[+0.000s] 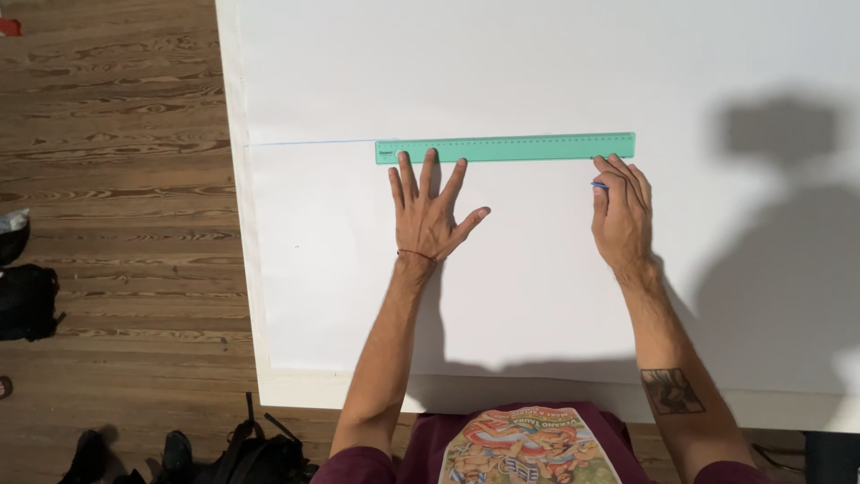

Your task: Unrolling a large sheet of paper on a cutting table and drawing a straight line across it using a ruler and marker.

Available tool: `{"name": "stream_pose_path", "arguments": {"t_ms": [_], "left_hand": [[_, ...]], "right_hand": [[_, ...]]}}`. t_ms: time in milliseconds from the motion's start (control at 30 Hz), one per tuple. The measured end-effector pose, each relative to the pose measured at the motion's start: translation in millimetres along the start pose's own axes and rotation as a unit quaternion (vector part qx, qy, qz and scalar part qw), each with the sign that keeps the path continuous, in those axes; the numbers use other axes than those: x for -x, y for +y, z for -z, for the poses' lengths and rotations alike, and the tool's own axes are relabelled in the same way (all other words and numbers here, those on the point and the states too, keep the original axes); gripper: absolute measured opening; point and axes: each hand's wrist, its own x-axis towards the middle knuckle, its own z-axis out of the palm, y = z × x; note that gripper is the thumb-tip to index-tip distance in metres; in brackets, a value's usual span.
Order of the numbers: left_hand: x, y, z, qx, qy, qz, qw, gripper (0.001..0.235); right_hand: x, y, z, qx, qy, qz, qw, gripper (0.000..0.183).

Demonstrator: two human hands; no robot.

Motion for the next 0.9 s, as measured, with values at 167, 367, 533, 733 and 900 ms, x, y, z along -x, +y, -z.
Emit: {"name": "stream_pose_path", "arguments": {"t_ms": [167,367,533,733,900], "left_hand": [[-0.4,1.4,1.0,-0.003,-0.005,0.003,1.000,0.098],[0.3,0.6,-1.5,-0.005,-0.005,0.007,1.000,0.098],[-0.8,-0.7,-1.7,-0.001,-0.001,0.007,1.000,0.098],[-1.3,1.0,1.4,-0.009,-0.018,0.009,1.000,0.097],[0.5,2.4,4.1,-0.004,-0.029,0.020,0.999,0.098]], "right_hand": [[2.9,5.2,-4.2,-0.010,-0.006,-0.012,1.000,0.011],[-2.9,-2.7,1.5,-0.017,-0.013,-0.024,0.999,0.010],[-25.7,2.0,3.0,-0.066,0.007,-0.067,0.996,0.010],[-95.5,-1.2,-17.0,-0.066,-0.004,0.022,0.998,0.009],[-98.7,8.7,-43.1,-0.012,-0.059,0.057,0.997,0.007]]}}
